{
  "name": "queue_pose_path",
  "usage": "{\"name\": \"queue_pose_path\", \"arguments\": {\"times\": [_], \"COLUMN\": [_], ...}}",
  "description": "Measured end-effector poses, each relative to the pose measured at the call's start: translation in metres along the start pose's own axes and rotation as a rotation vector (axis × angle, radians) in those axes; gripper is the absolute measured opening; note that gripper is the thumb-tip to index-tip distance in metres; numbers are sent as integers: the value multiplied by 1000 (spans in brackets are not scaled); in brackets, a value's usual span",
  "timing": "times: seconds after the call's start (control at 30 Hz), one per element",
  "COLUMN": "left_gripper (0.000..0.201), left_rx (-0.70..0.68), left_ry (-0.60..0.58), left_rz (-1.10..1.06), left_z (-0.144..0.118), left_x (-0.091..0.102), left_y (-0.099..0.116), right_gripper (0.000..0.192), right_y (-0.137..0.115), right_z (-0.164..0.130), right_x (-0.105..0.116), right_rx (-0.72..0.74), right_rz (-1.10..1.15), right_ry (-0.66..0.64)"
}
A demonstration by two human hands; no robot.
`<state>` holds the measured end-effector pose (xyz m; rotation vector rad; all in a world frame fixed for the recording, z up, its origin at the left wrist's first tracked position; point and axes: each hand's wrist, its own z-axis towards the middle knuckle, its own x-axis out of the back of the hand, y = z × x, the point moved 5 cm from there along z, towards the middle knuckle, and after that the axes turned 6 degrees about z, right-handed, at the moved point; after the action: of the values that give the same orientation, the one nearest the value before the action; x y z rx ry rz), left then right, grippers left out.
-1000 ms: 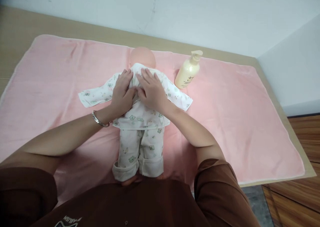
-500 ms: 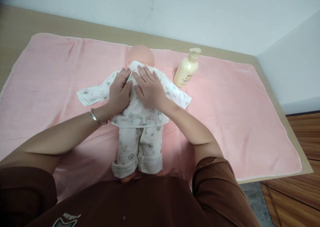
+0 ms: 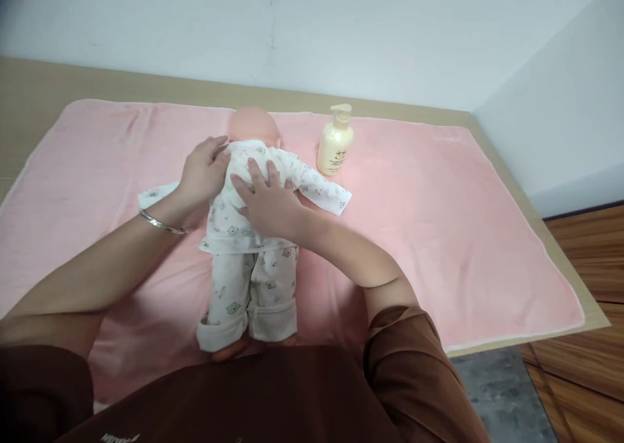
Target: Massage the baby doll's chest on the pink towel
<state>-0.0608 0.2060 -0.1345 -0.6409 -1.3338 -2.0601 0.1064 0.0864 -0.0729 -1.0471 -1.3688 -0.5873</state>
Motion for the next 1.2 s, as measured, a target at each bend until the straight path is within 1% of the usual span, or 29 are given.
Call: {"name": "queue_pose_path", "arguments": {"times": [0.07,0.13,0.2,0.23,0.27,0.3,0.37,0.4,0.43,0.5,0.53,0.57,0.6,0.67,0.73,0.8,0.87,0.93,1.03,1.1,1.2], "left_gripper": [70,79,74,67,60,53,45,47,53,69,75,78,81,82,77,71,68,68,70,67,64], "left_rx": [69,122,99,66,29,-1,-56,-71,-80,-80,-47,17,111,344,522,630,681,693,707,713,741], "left_ry": [8,2,-7,-15,-26,-51,-100,-146,-208,-376,-437,-476,-484,-455,-407,-395,-404,-422,-469,-503,-506], "left_rz": [39,45,-2,-47,-103,-175,-308,-367,-422,-523,-586,-666,-769,-1023,-1273,-1457,-1564,-1618,-1671,-1705,-1745], "left_z": [12,20,24,24,25,26,32,38,45,60,67,71,74,72,62,52,47,46,45,44,43], "left_x": [7,13,17,17,15,11,-1,-10,-20,-38,-45,-49,-51,-50,-46,-43,-41,-41,-43,-45,-47], "left_y": [1,11,34,48,64,79,106,118,128,147,156,164,172,189,206,219,225,224,214,208,201], "right_gripper": [63,61,62,64,66,67,68,69,69,70,70,69,68,68,66,64,62,59,54,53,46], "right_y": [-2,-3,-1,3,10,19,42,54,66,88,97,104,109,114,115,114,114,113,111,111,109], "right_z": [-9,-21,-36,-43,-48,-52,-54,-53,-51,-44,-40,-35,-30,-21,-15,-13,-11,-8,-2,3,11], "right_x": [6,18,35,46,58,72,95,104,110,116,117,118,117,114,112,111,110,108,103,100,96], "right_rx": [13,71,150,178,182,167,99,56,12,-67,-98,-118,-129,-143,-163,-209,-269,-306,-319,-338,-378], "right_rz": [60,110,101,79,62,54,68,81,98,138,166,198,230,279,300,290,246,168,28,-51,-112], "right_ry": [-28,-114,-231,-250,-223,-159,14,96,162,263,306,344,376,404,419,446,467,457,480,528,615]}}
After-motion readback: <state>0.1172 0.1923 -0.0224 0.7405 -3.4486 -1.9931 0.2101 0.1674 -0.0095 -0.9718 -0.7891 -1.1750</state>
